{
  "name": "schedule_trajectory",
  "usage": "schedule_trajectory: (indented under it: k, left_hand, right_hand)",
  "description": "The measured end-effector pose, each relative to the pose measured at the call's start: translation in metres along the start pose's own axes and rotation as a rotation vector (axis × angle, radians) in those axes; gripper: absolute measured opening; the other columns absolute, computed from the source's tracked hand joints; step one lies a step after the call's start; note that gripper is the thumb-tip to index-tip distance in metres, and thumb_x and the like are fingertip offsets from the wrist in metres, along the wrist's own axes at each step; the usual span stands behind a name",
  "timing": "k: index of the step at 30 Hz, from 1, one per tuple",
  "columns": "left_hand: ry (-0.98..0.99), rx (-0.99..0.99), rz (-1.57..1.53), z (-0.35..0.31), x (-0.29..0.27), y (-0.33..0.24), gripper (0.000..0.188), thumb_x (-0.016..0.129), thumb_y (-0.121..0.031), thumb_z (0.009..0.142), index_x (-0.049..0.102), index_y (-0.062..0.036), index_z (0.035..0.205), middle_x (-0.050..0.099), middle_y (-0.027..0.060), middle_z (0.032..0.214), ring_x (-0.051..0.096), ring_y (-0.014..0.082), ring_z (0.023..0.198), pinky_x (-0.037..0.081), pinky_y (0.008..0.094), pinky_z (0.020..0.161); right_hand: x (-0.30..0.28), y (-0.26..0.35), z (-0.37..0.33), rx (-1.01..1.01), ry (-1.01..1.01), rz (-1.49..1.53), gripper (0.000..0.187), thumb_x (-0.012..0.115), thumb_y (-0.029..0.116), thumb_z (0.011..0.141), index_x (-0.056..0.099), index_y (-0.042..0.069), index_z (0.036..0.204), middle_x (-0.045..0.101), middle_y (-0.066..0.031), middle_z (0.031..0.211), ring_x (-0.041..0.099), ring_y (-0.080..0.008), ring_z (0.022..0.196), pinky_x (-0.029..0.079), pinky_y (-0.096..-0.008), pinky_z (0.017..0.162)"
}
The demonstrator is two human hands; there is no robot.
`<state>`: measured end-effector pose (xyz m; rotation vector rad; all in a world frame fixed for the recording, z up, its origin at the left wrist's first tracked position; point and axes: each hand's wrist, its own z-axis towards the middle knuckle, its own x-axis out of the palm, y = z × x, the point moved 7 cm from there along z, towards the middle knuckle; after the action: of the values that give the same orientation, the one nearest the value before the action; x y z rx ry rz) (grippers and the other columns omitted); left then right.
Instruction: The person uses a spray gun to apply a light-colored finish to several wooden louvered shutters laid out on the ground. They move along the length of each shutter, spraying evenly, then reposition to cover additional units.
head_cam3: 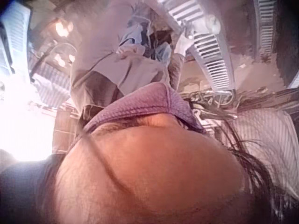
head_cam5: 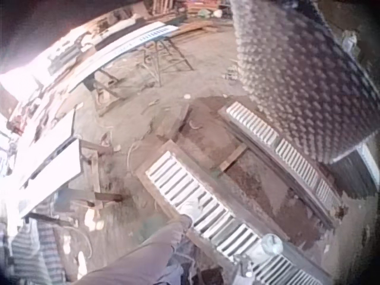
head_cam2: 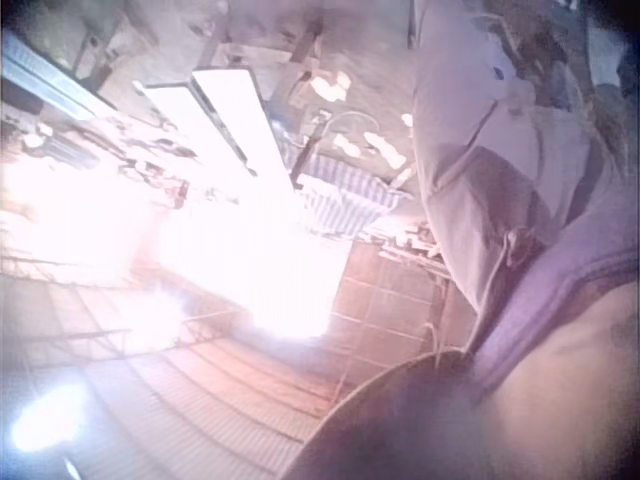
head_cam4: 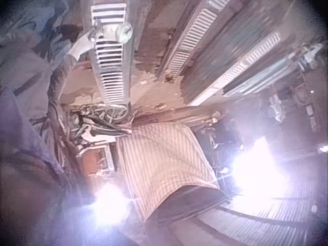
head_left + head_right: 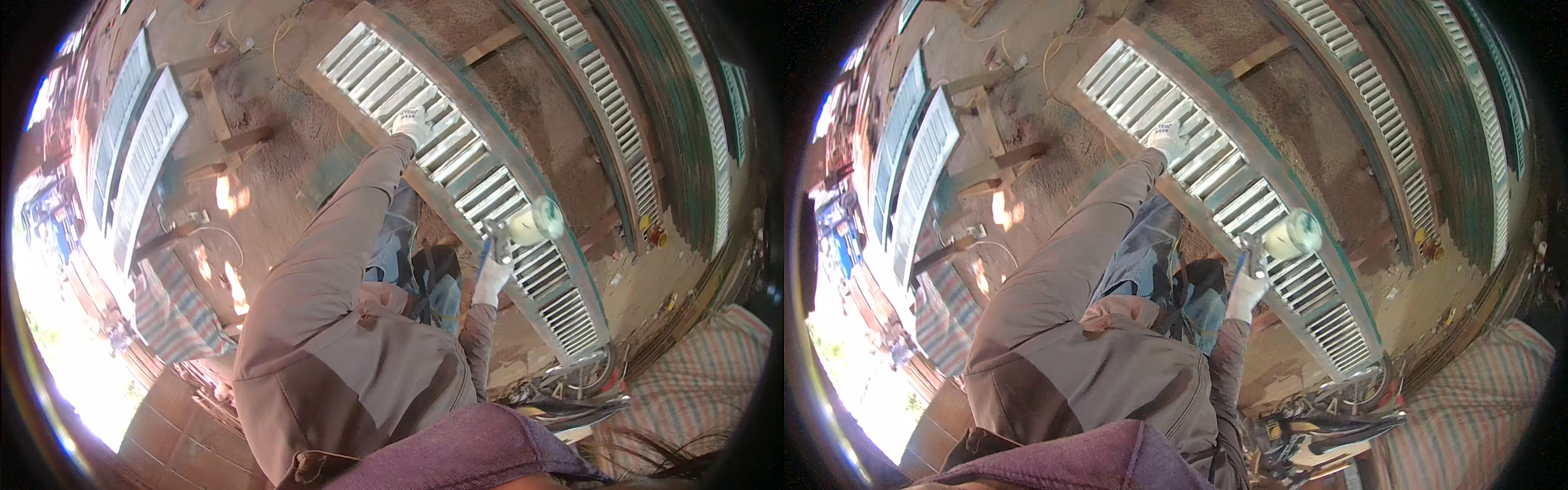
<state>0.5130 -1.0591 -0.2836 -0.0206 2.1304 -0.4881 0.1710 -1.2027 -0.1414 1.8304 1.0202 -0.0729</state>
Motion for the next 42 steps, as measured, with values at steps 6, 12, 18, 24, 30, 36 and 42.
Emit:
schedule_trajectory:
  k: [6,12,18,24,30,36,42]
  left_hand:
    - [0.152,-0.098,-0.065,0.009,-0.03,-0.014,0.044,0.071,-0.038,0.077,0.065,-0.0103,0.111,0.067,0.0155,0.112,0.064,0.0344,0.103,0.051,0.0442,0.086]
    - [0.129,-0.085,-0.07,0.01,-0.03,-0.006,0.048,0.072,-0.038,0.078,0.06,-0.0097,0.115,0.067,0.0186,0.109,0.063,0.0375,0.102,0.051,0.0459,0.085]
    - [0.149,-0.192,-0.07,-0.019,-0.045,-0.014,0.043,0.072,-0.034,0.078,0.063,-0.0096,0.112,0.067,0.0186,0.108,0.064,0.0367,0.101,0.051,0.0447,0.084]
    - [0.249,-0.338,-0.04,-0.034,-0.038,0.002,0.049,0.068,-0.032,0.078,0.061,-0.011,0.122,0.065,0.0187,0.117,0.062,0.0343,0.108,0.05,0.0427,0.091]
    - [0.117,-0.264,-0.296,-0.044,-0.016,0.022,0.049,0.068,-0.037,0.08,0.061,-0.0074,0.118,0.067,0.0176,0.109,0.065,0.0337,0.1,0.052,0.0433,0.081]
    - [0.235,-0.174,-0.078,-0.024,-0.013,0.008,0.046,0.067,-0.036,0.08,0.061,-0.0069,0.115,0.068,0.0176,0.104,0.066,0.0336,0.098,0.053,0.0441,0.078]
    - [0.077,-0.021,-0.191,0.016,-0.02,-0.025,0.036,0.072,-0.032,0.078,0.061,-0.0094,0.103,0.068,0.0179,0.099,0.065,0.0377,0.094,0.051,0.0478,0.078]
  right_hand:
    - [0.116,0.059,0.035,-0.023,0.214,-0.188,0.041,0.07,0.023,0.086,0.063,0.005,0.122,0.069,-0.0159,0.111,0.066,-0.0256,0.105,0.049,-0.035,0.09]
    - [0.14,0.126,0.026,-0.142,0.243,-0.185,0.04,0.07,0.026,0.085,0.065,0.007,0.12,0.068,-0.0172,0.112,0.065,-0.0327,0.105,0.05,-0.0376,0.088]
    - [0.108,0.126,0.033,-0.015,0.181,-0.23,0.042,0.07,0.025,0.086,0.064,0.001,0.119,0.067,-0.0195,0.112,0.066,-0.0319,0.104,0.05,-0.0374,0.089]
    - [0.167,0.11,0.096,-0.148,0.207,0.035,0.04,0.066,0.03,0.089,0.064,0.005,0.12,0.066,-0.0169,0.115,0.064,-0.0304,0.107,0.049,-0.038,0.091]
    - [0.229,0.218,0.082,-0.279,0.363,-0.274,0.044,0.067,0.037,0.085,0.064,0.013,0.121,0.069,-0.0186,0.098,0.066,-0.0362,0.094,0.05,-0.0451,0.083]
    - [0.191,0.215,0.057,-0.428,0.283,0.012,0.044,0.073,0.025,0.083,0.063,0.007,0.122,0.071,-0.0197,0.092,0.069,-0.0354,0.086,0.053,-0.0385,0.079]
    - [0.059,0.136,0.036,-0.221,-0.085,-0.035,0.031,0.064,0.006,0.09,0.063,-0.002,0.12,0.068,-0.0095,0.112,0.064,-0.0142,0.097,0.049,-0.029,0.087]
